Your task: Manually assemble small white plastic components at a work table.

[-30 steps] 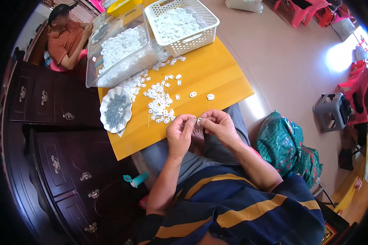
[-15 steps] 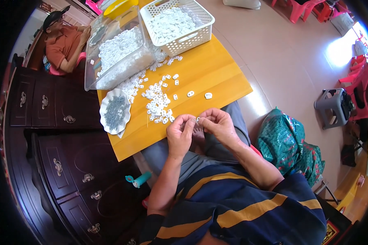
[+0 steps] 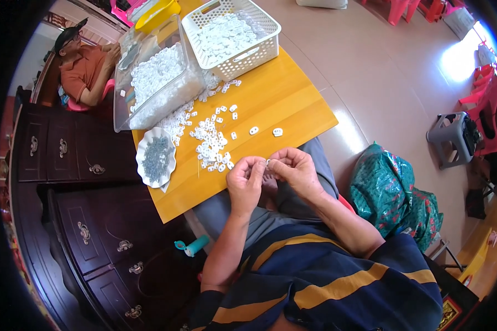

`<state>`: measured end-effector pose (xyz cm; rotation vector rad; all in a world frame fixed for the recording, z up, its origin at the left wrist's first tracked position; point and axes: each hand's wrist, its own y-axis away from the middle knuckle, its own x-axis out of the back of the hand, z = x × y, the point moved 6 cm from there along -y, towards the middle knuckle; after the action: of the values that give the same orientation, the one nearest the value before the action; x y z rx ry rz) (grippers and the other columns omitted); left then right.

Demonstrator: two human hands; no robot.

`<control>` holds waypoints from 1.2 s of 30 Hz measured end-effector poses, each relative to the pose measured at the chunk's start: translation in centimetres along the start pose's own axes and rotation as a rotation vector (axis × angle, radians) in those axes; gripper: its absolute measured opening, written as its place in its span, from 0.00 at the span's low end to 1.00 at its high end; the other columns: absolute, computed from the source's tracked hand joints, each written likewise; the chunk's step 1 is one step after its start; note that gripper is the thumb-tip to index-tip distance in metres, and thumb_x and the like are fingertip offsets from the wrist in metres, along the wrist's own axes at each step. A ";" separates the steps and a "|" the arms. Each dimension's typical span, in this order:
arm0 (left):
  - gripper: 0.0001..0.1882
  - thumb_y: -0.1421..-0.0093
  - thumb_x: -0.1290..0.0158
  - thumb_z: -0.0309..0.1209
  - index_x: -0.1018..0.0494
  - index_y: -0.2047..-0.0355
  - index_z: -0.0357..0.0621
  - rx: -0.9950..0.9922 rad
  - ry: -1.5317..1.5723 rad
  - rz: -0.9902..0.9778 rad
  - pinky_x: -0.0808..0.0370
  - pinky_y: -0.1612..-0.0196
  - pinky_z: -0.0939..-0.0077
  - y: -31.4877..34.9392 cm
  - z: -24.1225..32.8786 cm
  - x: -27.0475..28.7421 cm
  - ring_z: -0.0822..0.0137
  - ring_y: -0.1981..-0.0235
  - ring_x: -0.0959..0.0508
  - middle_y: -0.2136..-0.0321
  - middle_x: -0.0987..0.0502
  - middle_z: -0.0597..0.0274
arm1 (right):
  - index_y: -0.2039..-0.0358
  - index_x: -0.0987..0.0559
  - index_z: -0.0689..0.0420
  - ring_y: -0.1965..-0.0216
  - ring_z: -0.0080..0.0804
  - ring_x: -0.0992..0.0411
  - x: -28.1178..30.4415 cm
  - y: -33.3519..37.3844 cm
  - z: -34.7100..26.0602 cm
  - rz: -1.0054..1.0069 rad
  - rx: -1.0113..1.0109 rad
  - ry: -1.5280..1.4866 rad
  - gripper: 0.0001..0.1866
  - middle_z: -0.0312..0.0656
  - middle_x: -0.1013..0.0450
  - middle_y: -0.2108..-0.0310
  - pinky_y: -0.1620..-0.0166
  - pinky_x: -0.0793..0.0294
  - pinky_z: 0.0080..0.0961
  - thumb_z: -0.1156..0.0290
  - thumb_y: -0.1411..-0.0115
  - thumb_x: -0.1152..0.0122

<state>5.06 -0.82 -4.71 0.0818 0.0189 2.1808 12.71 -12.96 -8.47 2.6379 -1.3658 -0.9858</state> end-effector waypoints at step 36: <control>0.08 0.38 0.41 0.28 0.25 0.58 0.43 -0.391 -0.899 -0.031 0.23 0.64 0.62 -7.1 1.5 -0.3 0.55 0.69 0.20 0.69 0.23 0.56 | 0.61 0.21 0.60 0.74 0.13 0.29 1.0 -0.5 -1.7 0.067 0.025 -0.049 0.05 0.32 0.21 0.71 0.71 0.31 0.12 0.74 0.35 0.35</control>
<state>11.12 2.96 -3.50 0.8115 -0.8946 1.9022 14.43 -13.83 -7.76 2.5829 -1.4752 -1.0394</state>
